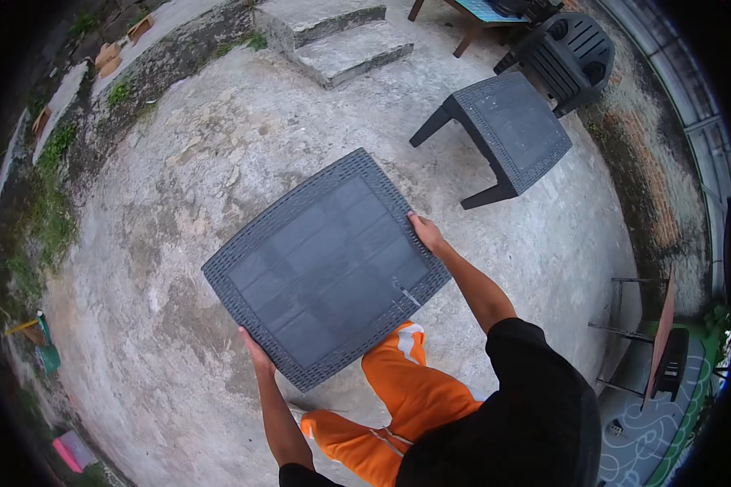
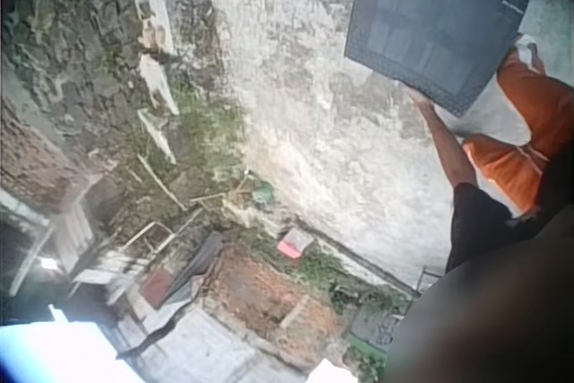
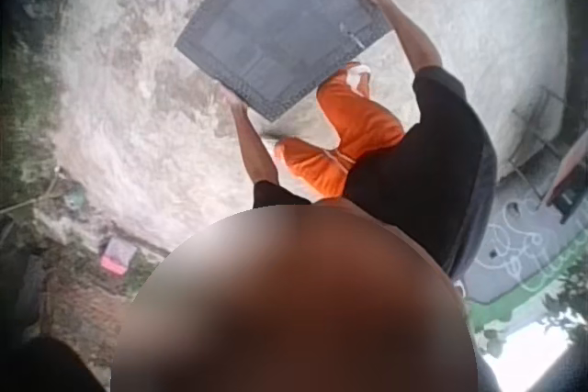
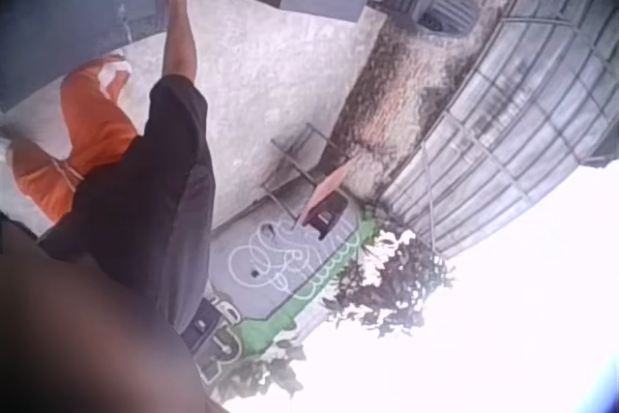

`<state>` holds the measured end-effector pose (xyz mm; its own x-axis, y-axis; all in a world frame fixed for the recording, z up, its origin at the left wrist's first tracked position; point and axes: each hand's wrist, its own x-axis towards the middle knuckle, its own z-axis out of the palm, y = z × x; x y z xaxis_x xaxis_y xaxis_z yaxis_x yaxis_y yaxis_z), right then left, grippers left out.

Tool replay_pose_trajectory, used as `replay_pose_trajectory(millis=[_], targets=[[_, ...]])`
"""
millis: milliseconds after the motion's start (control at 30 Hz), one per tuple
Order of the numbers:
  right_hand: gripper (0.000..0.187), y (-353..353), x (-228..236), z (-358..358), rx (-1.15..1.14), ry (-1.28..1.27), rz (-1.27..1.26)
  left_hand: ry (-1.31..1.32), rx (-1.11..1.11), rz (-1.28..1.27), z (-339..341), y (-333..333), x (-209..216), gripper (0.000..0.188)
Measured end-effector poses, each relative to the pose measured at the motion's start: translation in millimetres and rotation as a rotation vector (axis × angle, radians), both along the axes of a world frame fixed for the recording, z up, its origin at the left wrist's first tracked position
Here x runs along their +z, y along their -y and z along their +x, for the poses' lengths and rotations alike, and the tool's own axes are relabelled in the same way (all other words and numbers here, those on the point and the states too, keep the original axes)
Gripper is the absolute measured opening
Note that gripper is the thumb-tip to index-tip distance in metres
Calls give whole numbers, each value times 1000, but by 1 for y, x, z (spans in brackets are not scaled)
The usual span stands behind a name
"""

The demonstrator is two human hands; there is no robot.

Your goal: Assemble several small plastic tables by attaching legs to the table tops.

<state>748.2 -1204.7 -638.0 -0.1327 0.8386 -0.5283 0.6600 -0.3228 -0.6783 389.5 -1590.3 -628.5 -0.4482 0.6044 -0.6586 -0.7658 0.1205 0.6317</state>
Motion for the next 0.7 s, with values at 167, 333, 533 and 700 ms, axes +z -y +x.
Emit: replay_pose_trajectory(millis=[167, 333, 533, 700], targets=[[72, 92, 13, -38, -50, 9, 37, -179, 19, -187, -41, 57, 36, 89], [76, 195, 19, -163, 50, 17, 3, -72, 34, -161, -152, 192, 36, 89], [77, 299, 28, -309, 157, 33, 25, -169, 98, -135, -271, 329, 48, 88], [76, 390, 46, -417, 240, -17, 7, -246, 156, -314, -373, 436, 60, 87]])
